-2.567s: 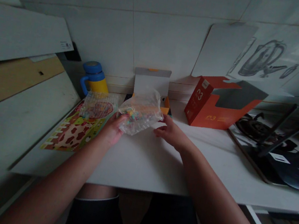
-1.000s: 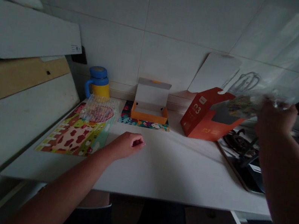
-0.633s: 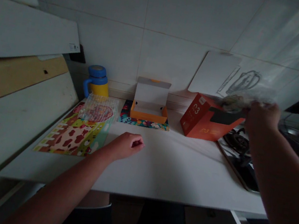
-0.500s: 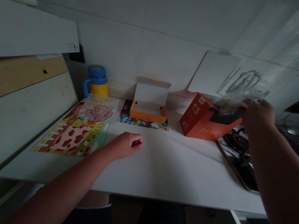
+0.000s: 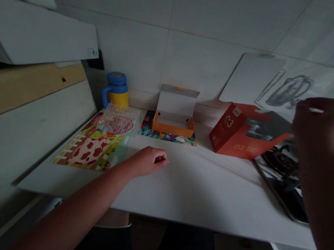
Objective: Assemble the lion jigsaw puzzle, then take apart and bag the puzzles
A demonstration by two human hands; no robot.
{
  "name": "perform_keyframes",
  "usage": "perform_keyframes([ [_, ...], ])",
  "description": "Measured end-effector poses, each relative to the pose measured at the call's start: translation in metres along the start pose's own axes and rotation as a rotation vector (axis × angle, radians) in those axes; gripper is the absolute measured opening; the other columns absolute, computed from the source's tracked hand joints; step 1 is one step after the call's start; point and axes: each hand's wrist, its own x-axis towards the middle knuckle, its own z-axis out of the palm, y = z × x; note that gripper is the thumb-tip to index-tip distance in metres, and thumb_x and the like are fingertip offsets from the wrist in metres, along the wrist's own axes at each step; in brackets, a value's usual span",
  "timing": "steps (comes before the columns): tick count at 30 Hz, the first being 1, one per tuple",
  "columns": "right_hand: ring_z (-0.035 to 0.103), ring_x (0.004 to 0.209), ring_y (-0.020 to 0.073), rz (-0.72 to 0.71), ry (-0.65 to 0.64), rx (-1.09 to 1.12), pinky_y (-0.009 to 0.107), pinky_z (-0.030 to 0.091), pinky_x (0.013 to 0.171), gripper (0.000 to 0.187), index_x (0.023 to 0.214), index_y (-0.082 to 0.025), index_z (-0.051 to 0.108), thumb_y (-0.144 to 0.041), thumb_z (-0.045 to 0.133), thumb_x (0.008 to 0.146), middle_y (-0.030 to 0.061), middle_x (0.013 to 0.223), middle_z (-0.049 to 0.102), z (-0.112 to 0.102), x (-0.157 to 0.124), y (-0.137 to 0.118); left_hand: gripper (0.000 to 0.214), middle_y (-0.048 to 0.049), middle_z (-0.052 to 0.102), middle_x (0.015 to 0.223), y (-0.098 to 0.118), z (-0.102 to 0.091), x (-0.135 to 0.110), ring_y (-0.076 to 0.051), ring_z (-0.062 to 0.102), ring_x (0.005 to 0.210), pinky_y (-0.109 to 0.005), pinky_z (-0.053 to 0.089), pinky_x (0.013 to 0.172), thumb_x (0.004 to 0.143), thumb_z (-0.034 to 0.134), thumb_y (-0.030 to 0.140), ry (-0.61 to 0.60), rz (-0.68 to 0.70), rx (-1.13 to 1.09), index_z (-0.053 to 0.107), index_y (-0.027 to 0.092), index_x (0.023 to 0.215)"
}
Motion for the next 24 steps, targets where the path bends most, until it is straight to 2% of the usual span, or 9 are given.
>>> perform_keyframes([
  [2,0.06,0.066,0.0154,0.001,-0.018,0.054,0.034,0.044,0.065,0.024,0.109,-0.015,0.076,-0.023,0.069,0.088,0.0119,0.093,0.075,-0.006,-0.014,-0.021,0.014,0.0013,0.069,0.072,0.001,0.0,0.0,-0.013,0.06,0.065,-0.025,0.04,0.063,0.096,0.064,0.029,0.007,-0.003,0.0,0.071,0.019,0.089],
  [4,0.063,0.07,0.0157,-0.068,-0.034,0.138,0.031,0.044,0.064,0.025,0.111,-0.017,0.075,-0.025,0.065,0.09,0.011,0.098,0.076,-0.012,-0.034,-0.044,0.015,0.0016,0.068,0.071,0.001,-0.001,0.0,-0.013,0.06,0.065,-0.025,0.04,0.063,0.096,0.064,0.03,0.019,-0.003,0.003,0.07,0.019,0.088],
  [7,0.063,0.066,0.0155,-0.104,-0.064,0.207,0.029,0.043,0.062,0.021,0.109,-0.018,0.073,-0.03,0.064,0.094,0.0069,0.085,0.073,-0.016,-0.077,-0.08,0.018,0.001,0.069,0.073,-0.004,-0.006,0.003,-0.014,0.061,0.066,-0.026,0.043,0.064,0.098,0.063,0.032,0.082,-0.015,0.045,0.069,0.02,0.087],
  [11,0.061,0.069,0.0185,-0.291,-0.233,0.293,0.032,0.045,0.064,0.018,0.1,-0.018,0.07,-0.032,0.06,0.095,0.0083,0.087,0.069,-0.01,-0.149,-0.113,0.012,-0.0068,0.074,0.093,-0.015,-0.02,0.007,-0.022,0.068,0.093,-0.035,0.053,0.088,0.096,0.063,0.024,0.349,-0.019,0.292,0.069,0.02,0.086],
  [14,0.06,0.069,0.0189,-0.353,-0.456,0.386,0.033,0.045,0.065,0.017,0.098,-0.02,0.068,-0.03,0.055,0.098,0.0084,0.088,0.068,0.005,-0.201,-0.121,0.013,-0.0138,0.073,0.121,-0.026,-0.031,0.006,-0.028,0.064,0.122,-0.043,0.047,0.111,0.097,0.062,0.025,0.513,-0.102,0.542,0.074,0.02,0.098],
  [16,0.06,0.066,0.0173,-0.319,-0.656,0.49,0.032,0.047,0.065,0.019,0.101,-0.021,0.07,-0.033,0.055,0.1,0.0078,0.09,0.069,0.016,-0.225,-0.12,0.022,-0.0174,0.067,0.14,-0.034,-0.036,0.003,-0.032,0.056,0.137,-0.047,0.04,0.121,0.098,0.062,0.031,0.507,-0.228,0.694,0.076,0.019,0.11],
  [18,0.061,0.067,0.0179,-0.269,-0.764,0.532,0.032,0.049,0.066,0.021,0.101,-0.022,0.071,-0.038,0.057,0.1,0.0082,0.092,0.071,0.026,-0.238,-0.114,0.033,-0.0191,0.06,0.152,-0.041,-0.037,0.0,-0.035,0.046,0.149,-0.05,0.032,0.127,0.098,0.064,0.039,0.426,-0.358,0.809,0.074,0.017,0.12],
  [21,0.063,0.066,0.0186,-0.229,-0.901,0.538,0.032,0.049,0.066,0.025,0.101,-0.022,0.073,-0.042,0.058,0.099,0.0077,0.091,0.075,0.035,-0.24,-0.102,0.044,-0.0206,0.055,0.158,-0.048,-0.037,-0.003,-0.039,0.039,0.155,-0.053,0.025,0.129,0.097,0.064,0.046,0.307,-0.48,0.873,0.071,0.016,0.127],
  [24,0.063,0.063,0.0177,-0.132,-0.982,0.526,0.031,0.047,0.061,0.029,0.101,-0.022,0.075,-0.047,0.06,0.098,0.0065,0.088,0.077,0.037,-0.234,-0.091,0.05,-0.0251,0.052,0.16,-0.05,-0.036,-0.002,-0.042,0.04,0.154,-0.055,0.026,0.127,0.099,0.06,0.049,0.27,-0.521,0.886,0.07,0.011,0.129],
])
